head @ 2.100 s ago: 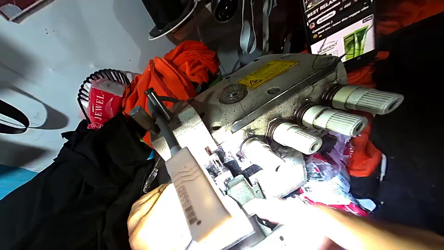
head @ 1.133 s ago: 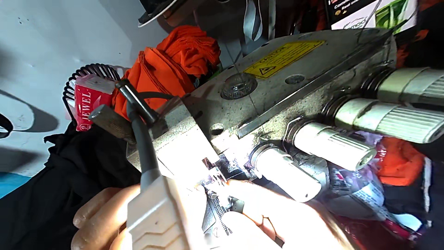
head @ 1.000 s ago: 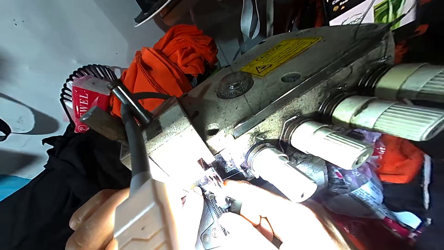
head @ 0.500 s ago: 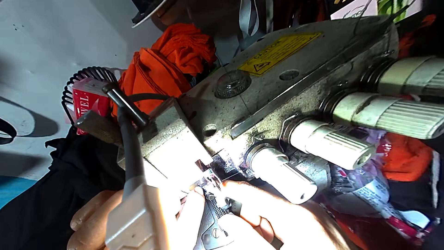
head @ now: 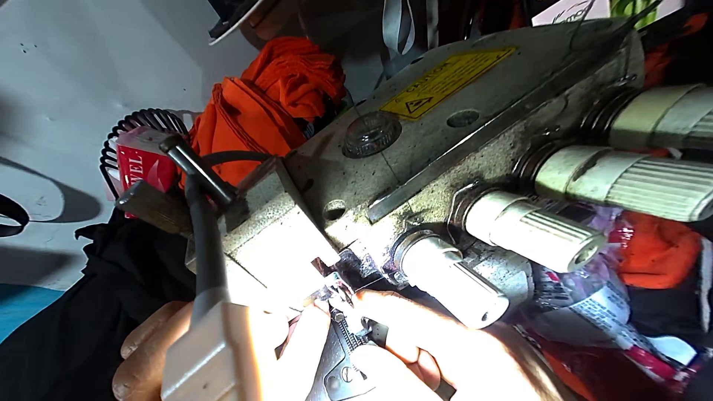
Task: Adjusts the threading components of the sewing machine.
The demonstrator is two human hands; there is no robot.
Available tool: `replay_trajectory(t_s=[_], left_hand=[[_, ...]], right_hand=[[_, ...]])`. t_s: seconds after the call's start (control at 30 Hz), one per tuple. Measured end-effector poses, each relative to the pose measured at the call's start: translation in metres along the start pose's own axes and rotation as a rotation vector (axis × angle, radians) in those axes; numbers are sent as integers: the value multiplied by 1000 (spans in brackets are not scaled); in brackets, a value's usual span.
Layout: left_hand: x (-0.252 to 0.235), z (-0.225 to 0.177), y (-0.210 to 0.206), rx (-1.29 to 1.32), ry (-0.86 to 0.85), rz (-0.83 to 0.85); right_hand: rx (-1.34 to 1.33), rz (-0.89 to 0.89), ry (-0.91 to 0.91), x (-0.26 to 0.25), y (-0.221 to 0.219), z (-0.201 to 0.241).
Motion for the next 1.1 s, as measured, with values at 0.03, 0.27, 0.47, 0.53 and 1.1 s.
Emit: replay_trajectory(t_s=[0.03, 0.27, 0.47, 0.53, 1.1], left_hand=[[0, -2, -1, -9, -18, 27], [-1, 4, -7, 241, 108, 34], [1, -10, -7, 32, -51, 137], [1, -12, -8, 15, -67, 137], [2, -14, -6, -14, -71, 182]], right_hand=[[-2, -2, 0, 0, 0, 0], [-6, -3, 4, 1, -1, 0], [1, -61, 45, 2, 0, 3], [18, -68, 52, 2, 0, 4], [21, -86, 78, 3, 1, 4]])
Point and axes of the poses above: each hand's wrist, its own x-axis away from the middle knuckle, its own y-axis out of the back of the hand, z = x × y, the point moved 7 cm from there along -x, towards the middle knuckle, and after that the axes turned 9 degrees about -z, right-handed, at the moved point
